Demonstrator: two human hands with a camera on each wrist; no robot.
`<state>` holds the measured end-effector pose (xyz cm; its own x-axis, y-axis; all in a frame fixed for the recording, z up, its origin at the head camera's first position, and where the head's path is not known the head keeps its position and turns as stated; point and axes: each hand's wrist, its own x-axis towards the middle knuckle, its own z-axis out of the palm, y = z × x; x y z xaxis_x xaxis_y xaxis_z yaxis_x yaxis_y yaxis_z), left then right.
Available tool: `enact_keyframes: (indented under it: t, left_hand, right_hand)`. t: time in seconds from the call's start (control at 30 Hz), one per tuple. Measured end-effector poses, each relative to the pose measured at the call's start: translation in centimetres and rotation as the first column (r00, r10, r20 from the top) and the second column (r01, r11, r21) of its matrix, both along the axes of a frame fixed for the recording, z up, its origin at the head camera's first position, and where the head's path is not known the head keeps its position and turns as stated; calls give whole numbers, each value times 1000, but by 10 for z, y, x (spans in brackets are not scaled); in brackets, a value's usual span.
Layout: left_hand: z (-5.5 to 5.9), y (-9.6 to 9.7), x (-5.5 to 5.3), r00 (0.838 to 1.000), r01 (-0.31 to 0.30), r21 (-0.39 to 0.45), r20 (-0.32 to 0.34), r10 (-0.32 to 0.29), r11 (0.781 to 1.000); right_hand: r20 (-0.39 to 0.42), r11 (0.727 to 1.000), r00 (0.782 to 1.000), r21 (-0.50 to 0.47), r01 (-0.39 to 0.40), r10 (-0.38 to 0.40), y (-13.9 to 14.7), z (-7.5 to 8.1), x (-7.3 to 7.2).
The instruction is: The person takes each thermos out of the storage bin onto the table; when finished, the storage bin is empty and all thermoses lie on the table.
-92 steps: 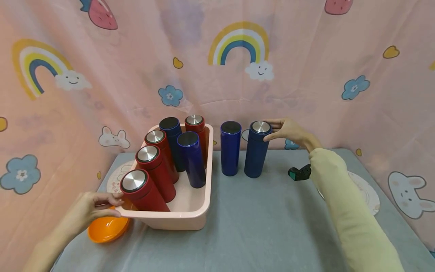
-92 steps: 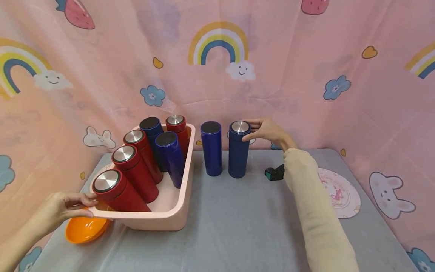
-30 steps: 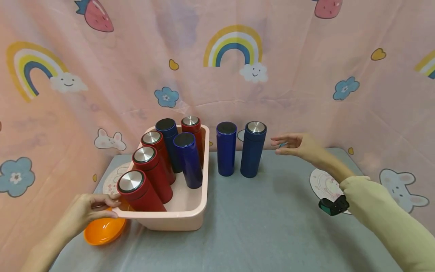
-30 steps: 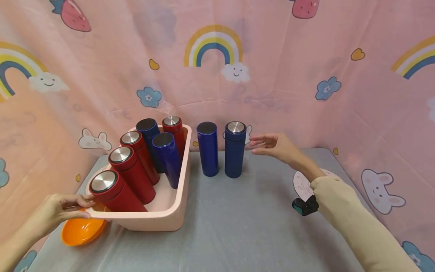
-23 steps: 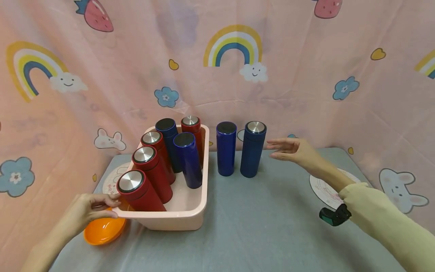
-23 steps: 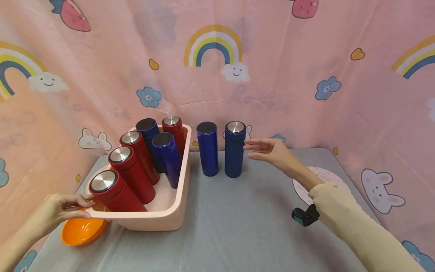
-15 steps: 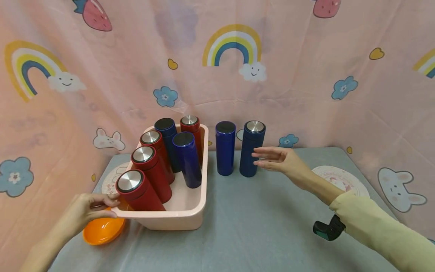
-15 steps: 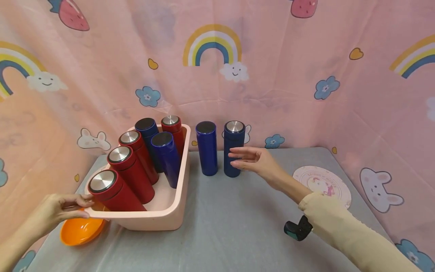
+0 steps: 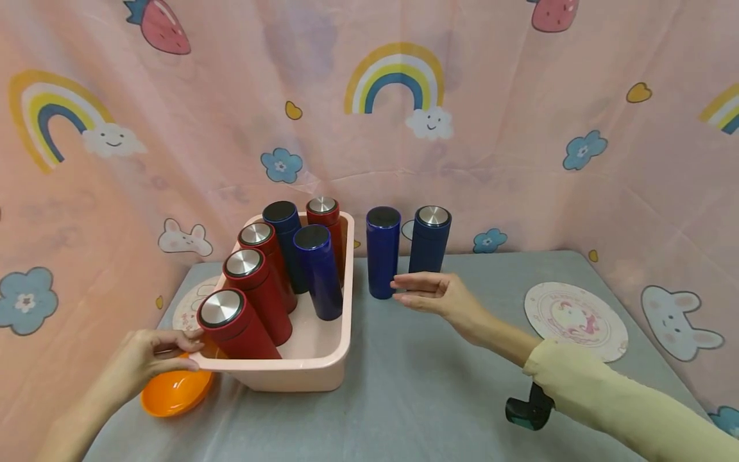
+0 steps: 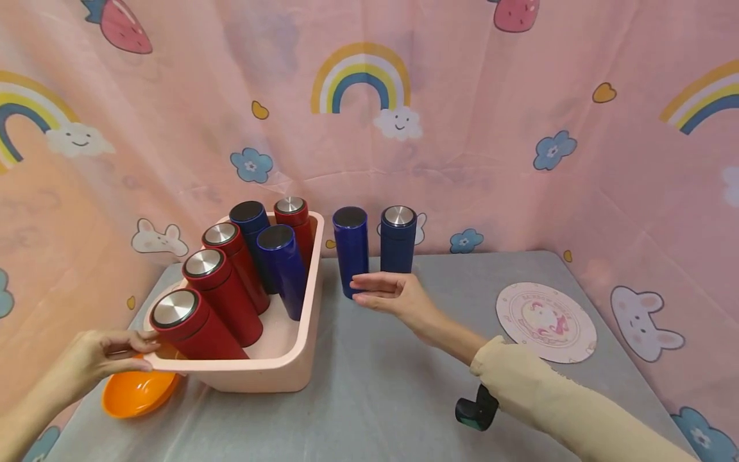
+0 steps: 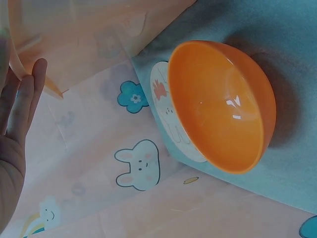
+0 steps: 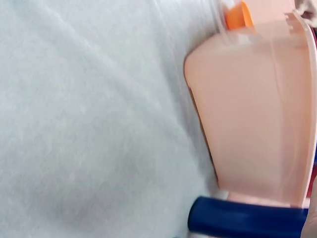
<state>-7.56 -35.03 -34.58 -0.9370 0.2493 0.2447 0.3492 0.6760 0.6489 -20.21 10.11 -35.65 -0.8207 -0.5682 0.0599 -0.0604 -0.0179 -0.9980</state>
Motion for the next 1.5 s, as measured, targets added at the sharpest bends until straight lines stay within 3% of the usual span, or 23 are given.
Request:
enact_keyframes:
  t: [0.3,0.57,0.77,1.0,1.23,1.5]
  left_hand:
    - [2,0,-1,999,-20,-45,24,22,999]
    - [1,-1,1,1000,-4,-4,-2,4,1000]
    - [2,-2,2,1000,-5,-4,-1,5,1000]
    - [2,-1,1,999,11,-17,-32,-11,1000]
    - [1,-1,0,999,6,-14,-41,-7,1000]
    - [0,0,0,999,21,-3,-29,-21,1000]
  right_hand:
    - [13,999,999,-22,-35,35,-31,-6,-3]
    - [-5,999,999,-20,-50,50,-56,-3,-10]
    - [-48,996,996,-23,-81,79,-71,2,-26]
    - [-109,992,986,50,-118,123,-78,3,-49]
    - [-166,994,981,67,-91,101,-87,3,-67]
    - [-169,994,984,99,-47,64,-95,2,-86]
